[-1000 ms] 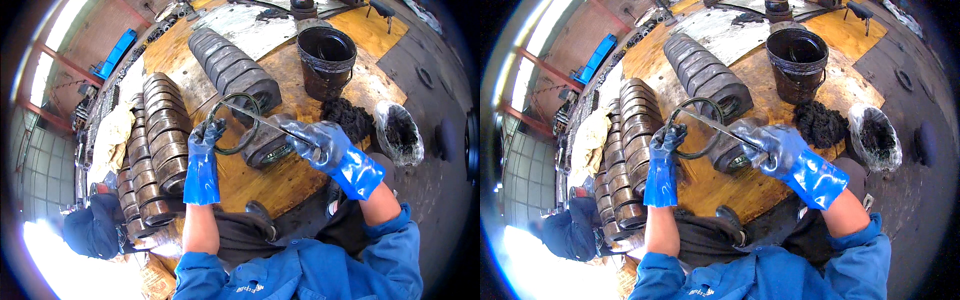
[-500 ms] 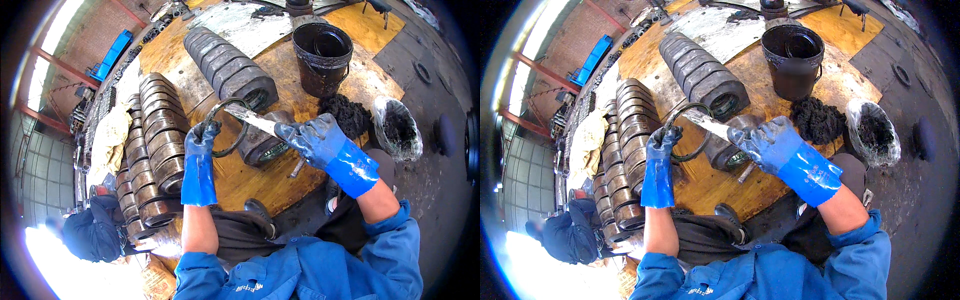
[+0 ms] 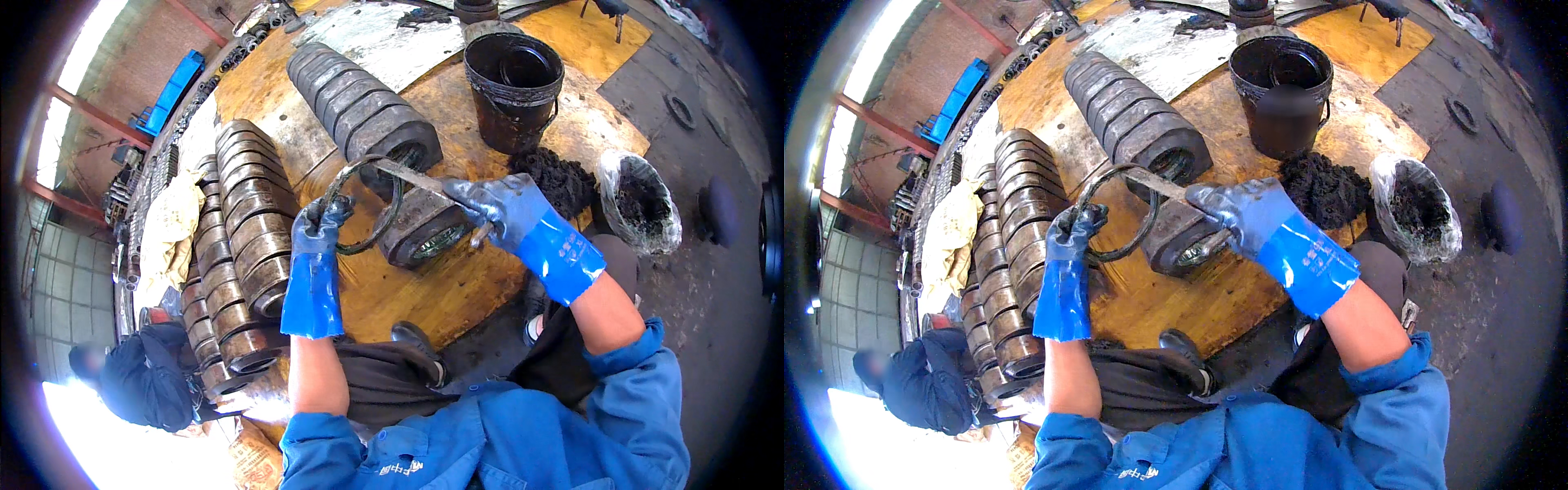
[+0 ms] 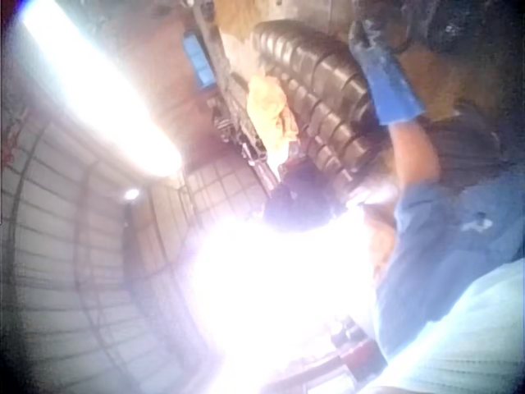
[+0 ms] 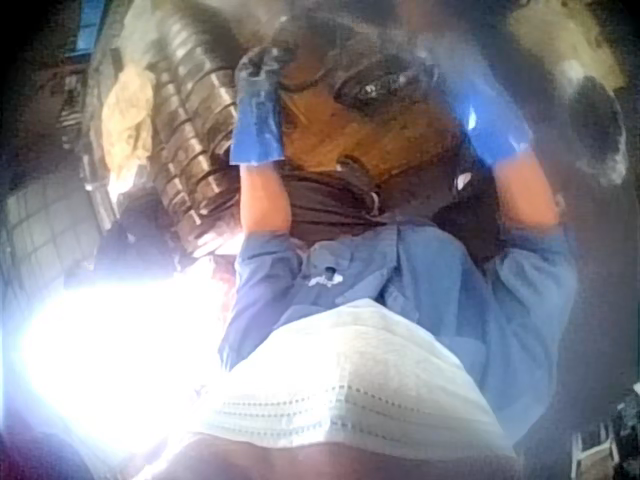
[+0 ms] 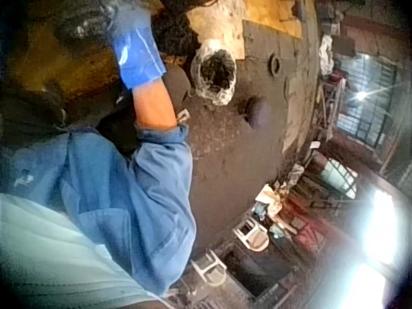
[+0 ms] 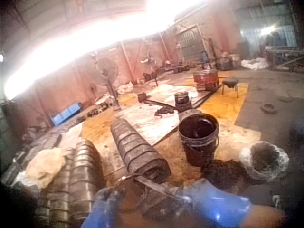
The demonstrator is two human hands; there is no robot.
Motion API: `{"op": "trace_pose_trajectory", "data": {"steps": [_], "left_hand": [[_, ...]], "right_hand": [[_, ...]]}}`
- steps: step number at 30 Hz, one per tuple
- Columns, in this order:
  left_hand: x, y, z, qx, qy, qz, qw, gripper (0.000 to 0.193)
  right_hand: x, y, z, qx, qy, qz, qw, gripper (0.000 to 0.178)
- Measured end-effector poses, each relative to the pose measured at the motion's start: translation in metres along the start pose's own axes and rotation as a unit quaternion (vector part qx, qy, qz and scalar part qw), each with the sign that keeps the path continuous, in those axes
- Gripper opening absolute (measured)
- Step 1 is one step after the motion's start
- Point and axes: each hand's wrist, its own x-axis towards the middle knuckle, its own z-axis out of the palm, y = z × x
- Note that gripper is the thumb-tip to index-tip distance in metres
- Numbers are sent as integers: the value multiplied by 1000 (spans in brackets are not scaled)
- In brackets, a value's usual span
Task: The person scoops a dark paste from a bucket and applies it to a circular metal ring using a flat metal tool. They repeatedly spread the paste around the ring's circumference, occasionally dipping the tool back into the bucket to gather more material.
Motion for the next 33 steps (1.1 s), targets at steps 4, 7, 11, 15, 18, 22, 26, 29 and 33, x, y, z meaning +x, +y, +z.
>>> {"op": "trace_pose_trajectory", "data": {"steps": [4, 7, 11, 15, 18, 22, 26, 29, 33], "left_hand": [[-1, 7, -2, -54, 6, 0, 999, 28], [-1, 10, -5, -109, 23, 3, 994, 29], [2, 11, -8, -171, 35, 12, 985, 29], [6, 10, -14, -232, 50, 28, 971, 29], [8, 8, -19, -274, 60, 43, 959, 30], [11, 6, -19, -318, 66, 57, 944, 30], [12, 6, -21, -337, 70, 69, 936, 31], [13, 5, -23, -339, 73, 75, 935, 31], [15, 6, -23, -336, 73, 73, 936, 31]], "right_hand": [[1, 9, 14, 194, 22, 106, 975, 38], [4, 7, 17, 369, 31, 153, 916, 28], [2, 12, 41, 536, -15, 287, 794, 26], [9, -2, 41, 612, -37, 329, 718, 25], [9, -9, 52, 676, -64, 401, 615, 24], [6, -16, 66, 730, -79, 488, 472, 23], [5, -33, 80, 768, -87, 520, 365, 22], [9, -49, 66, 797, -86, 504, 322, 20], [12, -41, 57, 793, -61, 513, 325, 28]]}}
